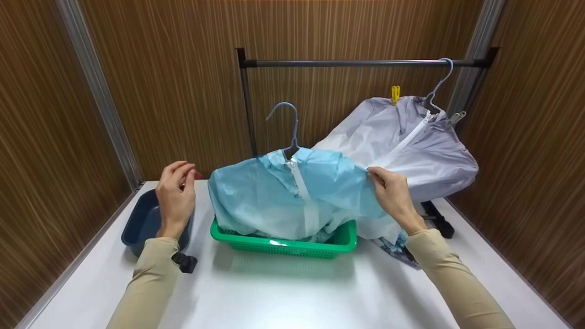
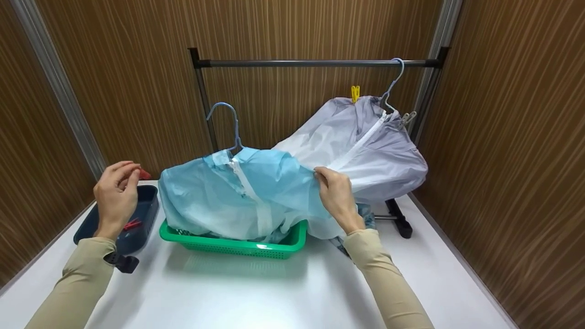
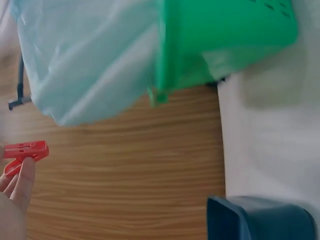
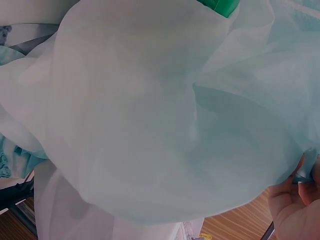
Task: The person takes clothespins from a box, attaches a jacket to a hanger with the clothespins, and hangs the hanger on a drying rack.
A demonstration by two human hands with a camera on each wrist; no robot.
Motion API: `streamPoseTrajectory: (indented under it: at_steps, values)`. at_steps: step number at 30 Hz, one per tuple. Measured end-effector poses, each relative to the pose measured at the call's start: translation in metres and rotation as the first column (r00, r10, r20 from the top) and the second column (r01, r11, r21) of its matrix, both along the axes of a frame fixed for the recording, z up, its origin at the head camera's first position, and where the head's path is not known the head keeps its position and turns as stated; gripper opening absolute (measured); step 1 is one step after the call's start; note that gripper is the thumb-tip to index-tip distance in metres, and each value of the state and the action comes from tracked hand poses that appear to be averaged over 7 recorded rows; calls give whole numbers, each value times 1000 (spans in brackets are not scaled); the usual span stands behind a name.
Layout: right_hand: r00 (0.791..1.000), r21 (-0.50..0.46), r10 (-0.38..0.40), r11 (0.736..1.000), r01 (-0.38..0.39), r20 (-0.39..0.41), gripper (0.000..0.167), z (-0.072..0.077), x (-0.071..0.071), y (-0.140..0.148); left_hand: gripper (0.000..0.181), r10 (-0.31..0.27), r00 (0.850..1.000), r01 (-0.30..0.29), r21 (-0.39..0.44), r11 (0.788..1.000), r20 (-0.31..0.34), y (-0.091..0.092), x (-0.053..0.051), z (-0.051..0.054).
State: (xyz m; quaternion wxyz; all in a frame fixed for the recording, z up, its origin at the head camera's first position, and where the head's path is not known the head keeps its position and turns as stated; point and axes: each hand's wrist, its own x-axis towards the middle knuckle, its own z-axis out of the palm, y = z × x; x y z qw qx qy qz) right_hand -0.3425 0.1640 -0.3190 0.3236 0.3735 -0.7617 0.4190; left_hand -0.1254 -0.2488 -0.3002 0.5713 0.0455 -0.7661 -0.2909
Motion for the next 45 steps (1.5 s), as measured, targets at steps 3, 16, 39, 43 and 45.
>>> streamPoseTrajectory:
  at_steps: [3,16,39,43,45]
  values:
    - [1000,-1,-2,1000,2,-2,17,-1,0,1,22,-17,1000,17,3,1000,-20,10,-3,4]
    - [1000,-1,10,1000,-10,21,17,-1,3,2,39,-166,985,165,28,986,41,41,-8,17]
    - [999,21,18,1000,-19,30,18,-1,3,-1,28,-251,965,261,-221,940,71,87,-28,34]
    - [999,14,23,1000,-24,22,17,-1,3,-3,28,-236,970,245,-244,938,64,93,-30,36]
    - [1000,7,24,1000,-24,18,17,-1,3,-3,28,-232,971,239,-253,937,58,98,-32,37]
